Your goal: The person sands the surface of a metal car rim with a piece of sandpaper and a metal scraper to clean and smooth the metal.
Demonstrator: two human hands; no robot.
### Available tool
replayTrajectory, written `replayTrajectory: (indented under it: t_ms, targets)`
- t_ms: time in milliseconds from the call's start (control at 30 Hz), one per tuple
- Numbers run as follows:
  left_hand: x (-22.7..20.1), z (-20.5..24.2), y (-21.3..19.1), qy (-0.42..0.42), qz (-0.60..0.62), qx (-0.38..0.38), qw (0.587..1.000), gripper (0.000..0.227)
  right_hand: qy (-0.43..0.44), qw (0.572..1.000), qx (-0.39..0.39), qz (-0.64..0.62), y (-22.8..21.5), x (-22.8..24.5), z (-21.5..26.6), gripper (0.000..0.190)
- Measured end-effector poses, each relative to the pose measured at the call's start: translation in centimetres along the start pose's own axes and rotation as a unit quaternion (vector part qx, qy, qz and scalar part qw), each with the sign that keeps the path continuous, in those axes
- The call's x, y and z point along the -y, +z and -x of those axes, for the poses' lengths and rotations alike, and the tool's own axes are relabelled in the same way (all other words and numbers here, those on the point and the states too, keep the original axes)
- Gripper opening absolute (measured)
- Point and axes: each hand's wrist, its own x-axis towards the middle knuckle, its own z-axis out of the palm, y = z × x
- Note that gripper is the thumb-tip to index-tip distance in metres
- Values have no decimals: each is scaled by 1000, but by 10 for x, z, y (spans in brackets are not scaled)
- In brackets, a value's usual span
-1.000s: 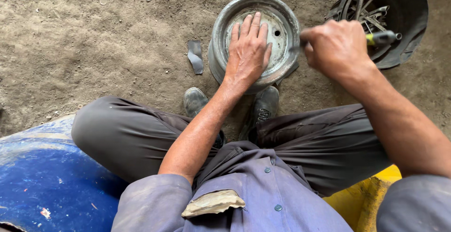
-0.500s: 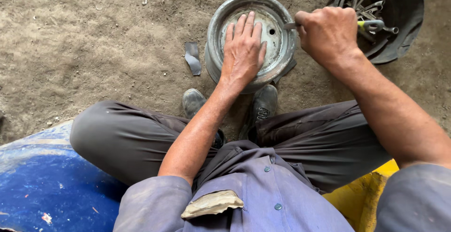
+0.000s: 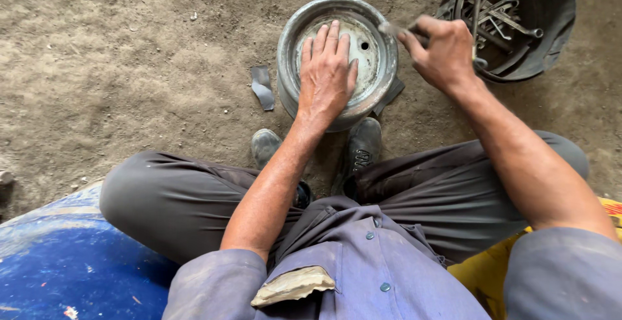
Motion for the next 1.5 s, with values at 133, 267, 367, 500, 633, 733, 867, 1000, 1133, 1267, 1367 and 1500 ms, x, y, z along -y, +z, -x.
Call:
replayTrajectory:
  t_ms: [133, 267, 367, 500, 633, 733, 867, 1000, 1133, 1267, 1367, 1500]
  targets:
    - [-1, 1, -2, 3, 6, -6, 1000, 49, 56, 994, 86, -47, -11, 4, 38, 26]
    - [-2, -2, 1, 3, -16, 6, 1000, 50, 19, 995, 43, -94, -8, 10, 35, 18]
    - [-1, 0, 2, 5, -7, 4, 1000, 52, 6, 995, -17, -97, 7, 3, 7, 21]
    - [3, 0, 3, 9, -1, -4, 1000, 53, 22, 991, 0, -133, 9, 2, 13, 22]
    - [3, 0, 6, 8, -7, 3, 1000, 53, 40, 981, 54, -184, 4, 13, 44, 21]
    - [2, -1, 9, 8, -13, 6, 1000, 53, 13, 978, -9, -208, 13, 12, 36, 19]
    - [0, 0, 1, 16, -14, -3, 1000, 53, 79, 967, -26, -240, 28, -1, 2, 27]
    - [-4, 2, -9, 7, 5, -1, 1000, 53, 88, 961, -12, -262, 24, 5, 27, 35]
    - [-9, -2, -13, 13, -20, 0, 1000, 53, 62, 959, -1, -278, 21, 18, 53, 24]
    - [-10, -2, -12, 17, -25, 2, 1000, 56, 68, 964, -57, -250, 29, 9, 22, 24]
    - [-6, -1, -10, 15, -23, 4, 1000, 55, 68, 971, -52, -223, 33, 4, 10, 25]
    - [-5, -2, -6, 15, -26, 0, 1000, 54, 5, 981, -33, -189, 26, 13, 45, 22]
